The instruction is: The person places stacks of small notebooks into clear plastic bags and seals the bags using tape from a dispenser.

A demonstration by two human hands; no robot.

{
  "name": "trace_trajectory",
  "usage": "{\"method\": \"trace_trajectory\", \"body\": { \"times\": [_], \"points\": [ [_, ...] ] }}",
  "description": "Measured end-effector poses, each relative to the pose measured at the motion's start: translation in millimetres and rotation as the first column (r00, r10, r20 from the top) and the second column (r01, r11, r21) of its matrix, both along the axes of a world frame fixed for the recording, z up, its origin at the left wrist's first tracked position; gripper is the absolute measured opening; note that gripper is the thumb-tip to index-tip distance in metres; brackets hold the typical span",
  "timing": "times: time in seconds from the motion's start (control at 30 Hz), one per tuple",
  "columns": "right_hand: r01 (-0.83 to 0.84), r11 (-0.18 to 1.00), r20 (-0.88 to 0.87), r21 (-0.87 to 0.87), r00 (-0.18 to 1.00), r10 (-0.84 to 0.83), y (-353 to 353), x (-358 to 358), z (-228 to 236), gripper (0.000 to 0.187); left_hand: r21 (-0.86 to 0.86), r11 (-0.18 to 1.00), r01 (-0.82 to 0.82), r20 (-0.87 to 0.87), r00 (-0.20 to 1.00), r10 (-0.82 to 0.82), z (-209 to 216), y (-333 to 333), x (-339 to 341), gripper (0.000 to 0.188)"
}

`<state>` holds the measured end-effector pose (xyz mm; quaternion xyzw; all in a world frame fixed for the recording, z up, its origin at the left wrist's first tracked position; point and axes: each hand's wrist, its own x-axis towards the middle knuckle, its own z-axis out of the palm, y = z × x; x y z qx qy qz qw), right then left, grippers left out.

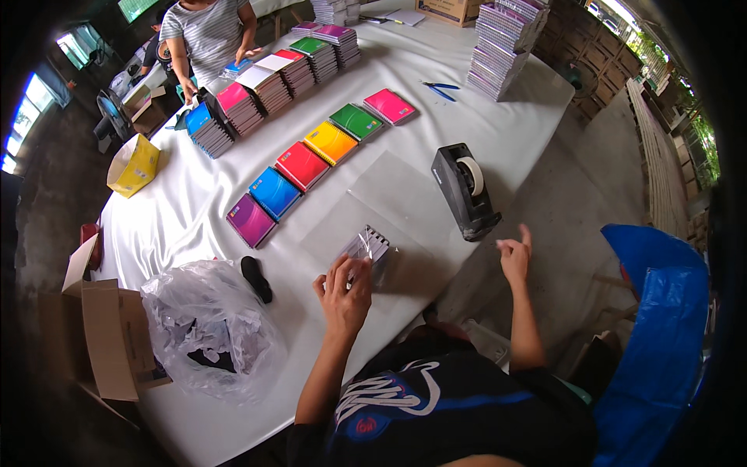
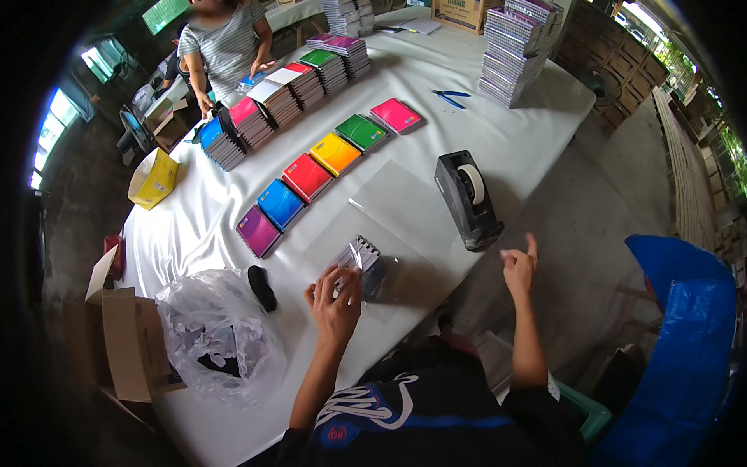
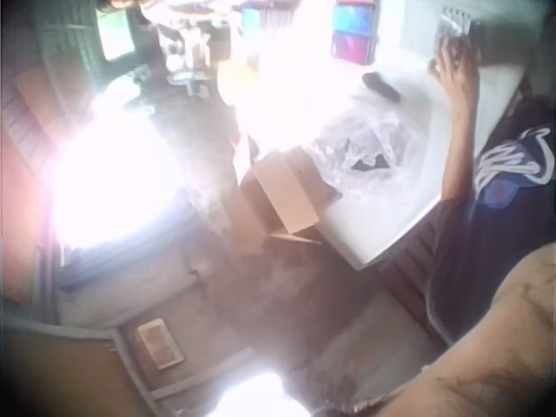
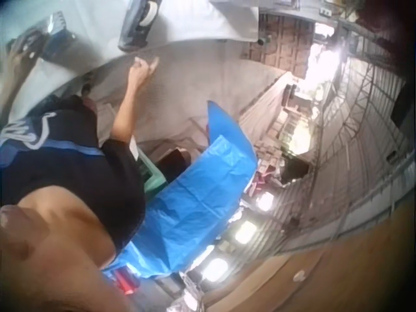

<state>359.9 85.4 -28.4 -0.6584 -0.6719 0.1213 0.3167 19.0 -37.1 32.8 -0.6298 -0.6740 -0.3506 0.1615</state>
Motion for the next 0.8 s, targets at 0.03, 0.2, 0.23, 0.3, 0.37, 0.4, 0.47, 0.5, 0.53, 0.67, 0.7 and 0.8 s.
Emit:
{"method": "trace_trajectory", "body": {
  "times": [0.03,0.2,0.23,0.3,0.37,0.4,0.47,0.5,0.53,0.67,0.7,0.8],
  "points": [
    [0.015,0.946,0.428,0.323,0.890,-0.160,-0.4,-5.6,3.0,0.009,0.030,0.999,-0.020,-0.020,1.000,0.021,-0.5,1.9,0.2,0.019],
    [-0.136,0.952,-0.157,0.273,0.970,0.184,-9.2,-72.7,67.6,0.009,0.058,0.998,0.023,0.037,0.999,-0.025,-13.1,-1.1,-2.5,0.025],
    [-0.205,0.949,-0.298,0.238,0.915,0.272,-15.1,-98.5,76.5,0.009,0.060,0.998,0.031,0.048,0.998,-0.034,-13.5,0.8,-1.9,0.027],
    [-0.418,0.908,-0.602,-0.025,0.731,0.320,-35.0,-143.9,89.7,0.014,0.085,0.995,0.056,0.114,0.991,-0.066,-18.9,1.5,-5.0,0.046],
    [-0.596,0.799,-0.775,-0.074,0.539,0.331,-49.4,-184.6,94.9,0.022,0.149,0.986,0.069,0.190,0.977,-0.097,-25.5,3.9,-5.2,0.056],
    [-0.635,0.766,-0.804,-0.103,0.507,0.312,-54.3,-200.2,98.8,0.025,0.140,0.988,0.068,0.189,0.977,-0.094,-28.9,3.0,-7.2,0.064],
    [-0.658,0.727,-0.820,-0.196,0.517,0.246,-54.8,-215.1,90.0,0.030,0.165,0.984,0.070,0.201,0.974,-0.103,-29.4,2.6,-7.6,0.064],
    [-0.668,0.703,-0.825,-0.242,0.523,0.213,-55.1,-222.1,86.5,0.033,0.177,0.982,0.071,0.206,0.973,-0.107,-29.6,2.6,-7.9,0.064],
    [-0.617,0.709,-0.758,-0.342,0.627,0.180,-57.4,-227.0,85.1,0.039,0.178,0.983,0.054,0.236,0.967,-0.095,-29.0,3.2,-7.0,0.057],
    [-0.605,0.671,-0.713,-0.428,0.682,0.160,-52.7,-220.0,62.6,0.044,0.077,0.996,0.044,0.092,0.994,-0.051,-18.9,-1.0,-6.4,0.042],
    [-0.599,0.657,-0.695,-0.457,0.702,0.157,-49.9,-219.0,61.7,0.046,-0.006,1.000,0.024,0.140,0.990,-0.023,-14.0,-2.8,-5.4,0.044],
    [-0.582,0.695,-0.641,-0.422,0.734,0.226,-46.2,-216.8,46.5,0.046,-0.217,0.976,0.017,0.228,0.973,0.034,10.3,-4.2,-3.0,0.051]
  ]
}}
